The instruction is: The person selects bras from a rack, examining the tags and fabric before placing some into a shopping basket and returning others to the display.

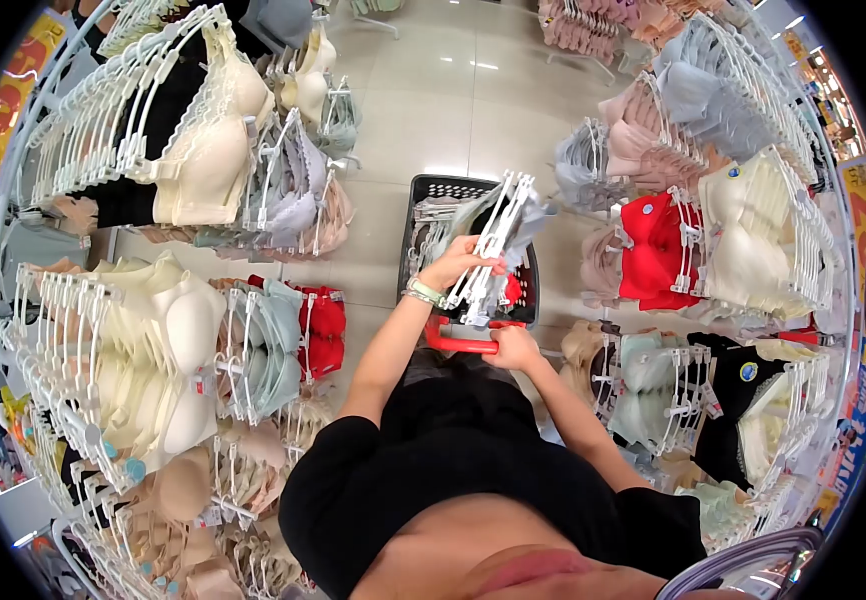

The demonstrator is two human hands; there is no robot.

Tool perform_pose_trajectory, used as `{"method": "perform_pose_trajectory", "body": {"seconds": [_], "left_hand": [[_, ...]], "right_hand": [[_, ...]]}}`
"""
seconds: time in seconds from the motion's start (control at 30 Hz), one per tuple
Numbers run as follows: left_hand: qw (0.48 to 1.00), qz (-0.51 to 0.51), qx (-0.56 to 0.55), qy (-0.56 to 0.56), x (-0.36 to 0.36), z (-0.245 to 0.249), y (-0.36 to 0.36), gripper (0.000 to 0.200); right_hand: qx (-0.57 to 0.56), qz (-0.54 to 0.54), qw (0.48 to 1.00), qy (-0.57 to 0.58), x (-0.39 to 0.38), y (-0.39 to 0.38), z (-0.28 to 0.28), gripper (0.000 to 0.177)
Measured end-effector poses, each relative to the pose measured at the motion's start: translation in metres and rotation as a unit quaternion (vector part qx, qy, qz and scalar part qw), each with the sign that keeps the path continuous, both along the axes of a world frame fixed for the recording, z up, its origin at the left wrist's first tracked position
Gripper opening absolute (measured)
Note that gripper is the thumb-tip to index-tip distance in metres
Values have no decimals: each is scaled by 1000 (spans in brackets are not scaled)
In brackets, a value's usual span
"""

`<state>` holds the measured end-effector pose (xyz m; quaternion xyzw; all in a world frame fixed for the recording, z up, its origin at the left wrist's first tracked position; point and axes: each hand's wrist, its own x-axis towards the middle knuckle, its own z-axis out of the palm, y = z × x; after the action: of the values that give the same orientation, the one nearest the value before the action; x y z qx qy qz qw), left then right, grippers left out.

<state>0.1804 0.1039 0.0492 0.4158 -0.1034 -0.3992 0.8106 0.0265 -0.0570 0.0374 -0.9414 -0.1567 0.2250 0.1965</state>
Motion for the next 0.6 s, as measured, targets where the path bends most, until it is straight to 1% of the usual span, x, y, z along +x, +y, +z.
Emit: {"method": "perform_pose_trajectory", "body": {"seconds": [0.03,0.07,0.13,0.17,0.2,0.23,0.27,0.3,0.33,0.37,0.4,0.43,0.47,0.5,0.53,0.57,0.6], "left_hand": [[1000,-4,-22,0,-3,20,4,27],[1000,-2,-19,-3,-8,38,9,27],[996,30,-42,-68,-20,73,20,28],[996,60,-33,-58,-32,91,28,31],[990,76,-44,-109,-42,100,35,34],[984,85,-79,-138,-54,121,47,35],[975,93,-113,-168,-69,137,62,36],[981,151,-114,-37,-93,128,79,44],[967,209,-115,96,-111,119,94,52],[960,165,-225,34,-118,152,102,60],[936,118,-331,-27,-127,184,106,69],[922,142,-353,-69,-134,185,110,81],[927,142,-336,-90,-138,188,118,79],[941,209,-255,-73,-148,187,123,79],[944,274,-174,-56,-156,186,127,78],[949,278,-144,-42,-156,184,131,74],[941,310,-135,-15,-162,181,130,67]], "right_hand": [[-7,-2,1000,-2,1,0,2,34],[-14,-2,1000,-3,2,0,3,34],[-1,5,1000,-10,2,-5,-7,38],[-8,-20,1000,10,2,-7,-13,46],[-14,-44,999,29,3,-10,-18,54],[102,-139,985,-16,-8,-20,-28,70],[39,-24,996,-83,-8,-34,-73,75],[13,6,989,-145,-6,-32,-79,71],[-12,36,978,-206,-4,-26,-81,67],[68,8,991,-113,5,-18,-42,50],[55,41,996,-52,6,-27,-60,33],[34,22,999,-15,10,-19,-37,31],[12,3,1000,22,15,-10,-11,30],[1,-1,1000,0,15,-8,-23,33],[-9,-10,1000,19,15,-4,-13,33],[-20,-8,1000,12,15,-1,-7,32],[-31,-6,999,6,14,2,-4,32]]}}
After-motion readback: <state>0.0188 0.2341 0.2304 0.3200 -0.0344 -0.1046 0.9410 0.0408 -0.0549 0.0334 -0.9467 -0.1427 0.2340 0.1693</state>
